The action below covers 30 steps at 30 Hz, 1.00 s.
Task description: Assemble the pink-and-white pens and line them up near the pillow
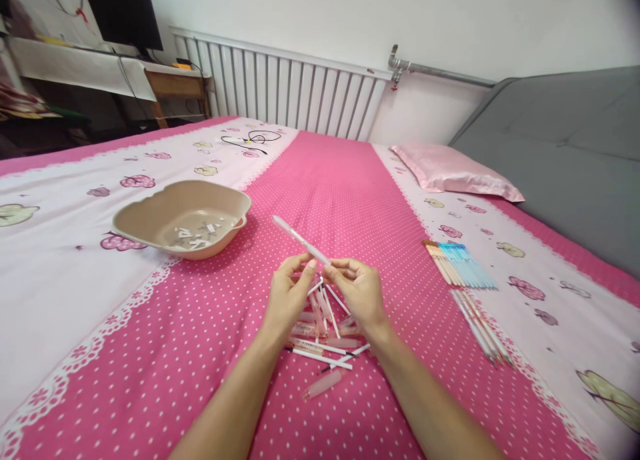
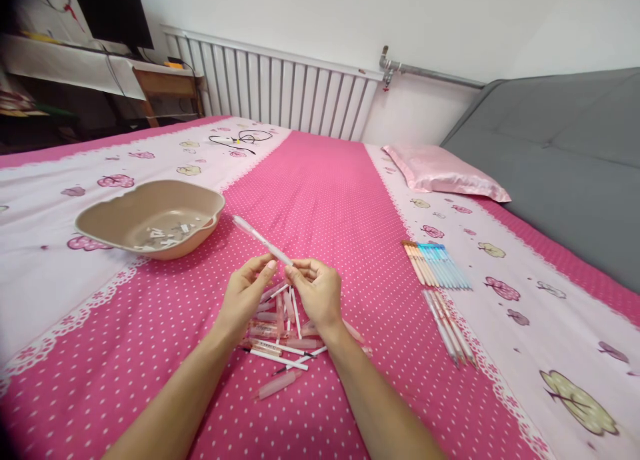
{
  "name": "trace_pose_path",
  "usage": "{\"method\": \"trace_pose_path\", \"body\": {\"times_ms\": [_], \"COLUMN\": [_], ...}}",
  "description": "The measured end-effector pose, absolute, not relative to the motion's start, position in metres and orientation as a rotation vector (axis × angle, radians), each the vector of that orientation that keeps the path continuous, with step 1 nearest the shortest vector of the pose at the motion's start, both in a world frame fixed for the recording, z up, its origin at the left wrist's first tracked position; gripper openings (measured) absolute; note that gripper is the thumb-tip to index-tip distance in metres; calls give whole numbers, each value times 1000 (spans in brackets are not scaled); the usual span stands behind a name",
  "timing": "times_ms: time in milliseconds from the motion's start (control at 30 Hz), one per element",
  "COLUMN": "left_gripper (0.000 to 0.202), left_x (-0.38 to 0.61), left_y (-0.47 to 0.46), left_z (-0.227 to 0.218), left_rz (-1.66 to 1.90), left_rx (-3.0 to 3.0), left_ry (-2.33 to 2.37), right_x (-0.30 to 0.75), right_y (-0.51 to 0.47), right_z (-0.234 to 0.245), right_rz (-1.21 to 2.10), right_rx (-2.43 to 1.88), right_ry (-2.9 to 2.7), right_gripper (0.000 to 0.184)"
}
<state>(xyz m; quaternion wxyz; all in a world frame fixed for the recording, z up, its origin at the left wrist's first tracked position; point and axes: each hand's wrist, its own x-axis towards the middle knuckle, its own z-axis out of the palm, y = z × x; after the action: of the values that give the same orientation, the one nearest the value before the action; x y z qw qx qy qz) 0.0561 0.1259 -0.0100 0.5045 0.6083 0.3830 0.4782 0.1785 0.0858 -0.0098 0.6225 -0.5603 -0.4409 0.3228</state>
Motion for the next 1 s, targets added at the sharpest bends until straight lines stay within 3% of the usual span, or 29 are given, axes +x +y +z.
{"method": "trace_pose_path", "body": {"times_ms": [300, 400, 600, 833, 1000], "left_gripper": [35, 37, 47, 61, 62], "left_x": [40, 22, -18, -29, -32], "left_y": [135, 129, 90, 56, 49], "left_z": [-8, -16, -34, -40, -42], "left_rz": [1639, 1668, 1348, 780, 699], "left_rx": [2012, 2027, 2094, 2387, 2434], "left_ry": [1346, 1523, 1830, 1888, 1889], "right_x": [197, 209, 244, 262, 278], "right_y": [75, 52, -2, -50, -87], "right_z": [-28, -39, -47, -52, -47], "right_rz": [401, 153, -116, -154, -171], "right_rx": [-1489, -1575, -1622, -1698, -1773], "right_ry": [-939, -898, -647, -506, -529], "right_gripper": [40, 38, 41, 46, 46]}}
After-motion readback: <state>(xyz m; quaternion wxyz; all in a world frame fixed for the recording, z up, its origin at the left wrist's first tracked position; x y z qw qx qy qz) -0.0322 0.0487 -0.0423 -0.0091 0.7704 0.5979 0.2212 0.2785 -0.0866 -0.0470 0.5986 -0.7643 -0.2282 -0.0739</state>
